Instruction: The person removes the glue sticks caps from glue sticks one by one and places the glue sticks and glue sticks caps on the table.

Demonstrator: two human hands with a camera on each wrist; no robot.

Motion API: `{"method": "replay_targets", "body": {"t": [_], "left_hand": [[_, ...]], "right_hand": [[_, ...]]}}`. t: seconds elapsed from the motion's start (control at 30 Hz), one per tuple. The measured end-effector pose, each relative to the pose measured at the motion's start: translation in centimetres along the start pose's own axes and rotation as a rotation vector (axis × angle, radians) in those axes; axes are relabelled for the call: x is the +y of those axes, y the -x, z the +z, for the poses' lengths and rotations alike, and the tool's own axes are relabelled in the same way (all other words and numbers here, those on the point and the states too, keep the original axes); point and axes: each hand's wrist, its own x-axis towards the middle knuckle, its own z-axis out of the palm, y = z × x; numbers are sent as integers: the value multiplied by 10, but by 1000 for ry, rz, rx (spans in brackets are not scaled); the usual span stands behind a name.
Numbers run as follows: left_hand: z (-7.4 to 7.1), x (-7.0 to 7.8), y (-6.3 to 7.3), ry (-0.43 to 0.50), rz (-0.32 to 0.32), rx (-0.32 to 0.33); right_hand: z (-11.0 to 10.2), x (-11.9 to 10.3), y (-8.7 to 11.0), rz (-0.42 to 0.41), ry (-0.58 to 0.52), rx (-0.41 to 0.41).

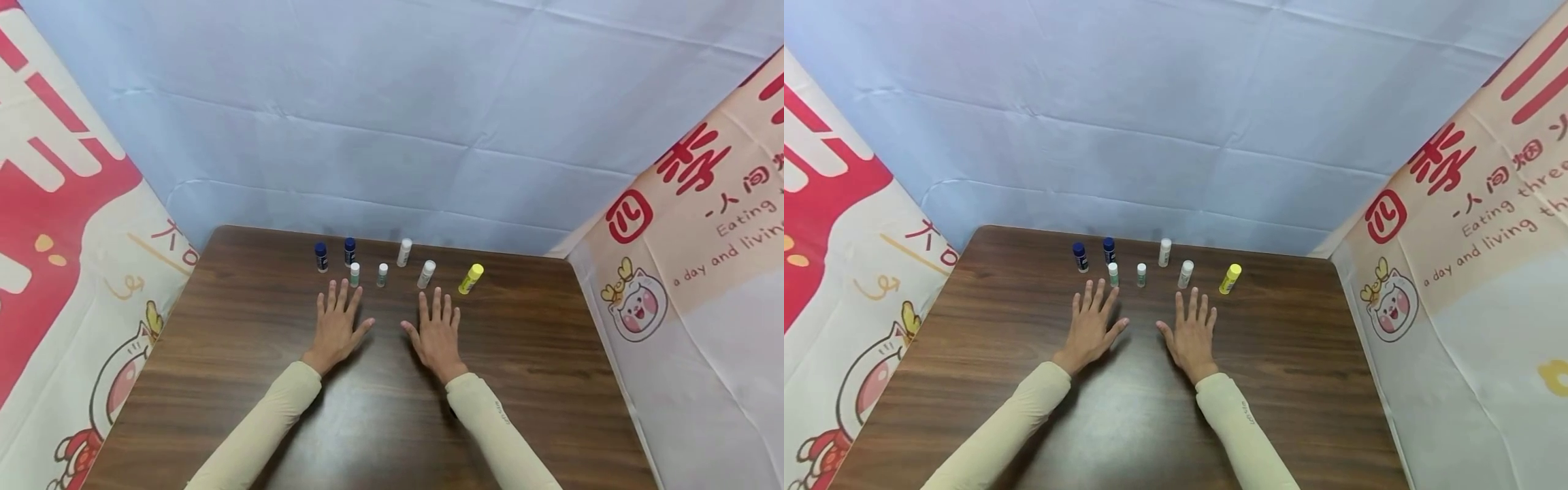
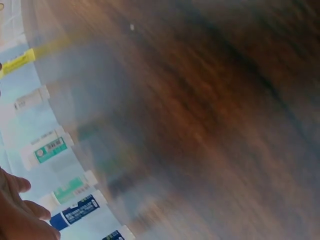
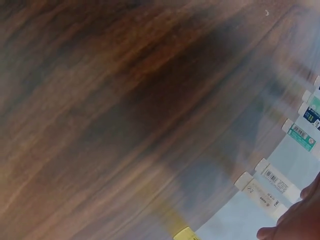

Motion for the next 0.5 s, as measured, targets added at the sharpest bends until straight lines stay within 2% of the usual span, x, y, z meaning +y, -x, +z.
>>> {"method": "replay_targets", "body": {"t": [0.2,0.5], "left_hand": [[4,-7,-3,7,2,12],[12,1,7,12,-26,7]], "right_hand": [[5,-1,-2,6,4,-2],[5,5,8,-31,19,17]]}}
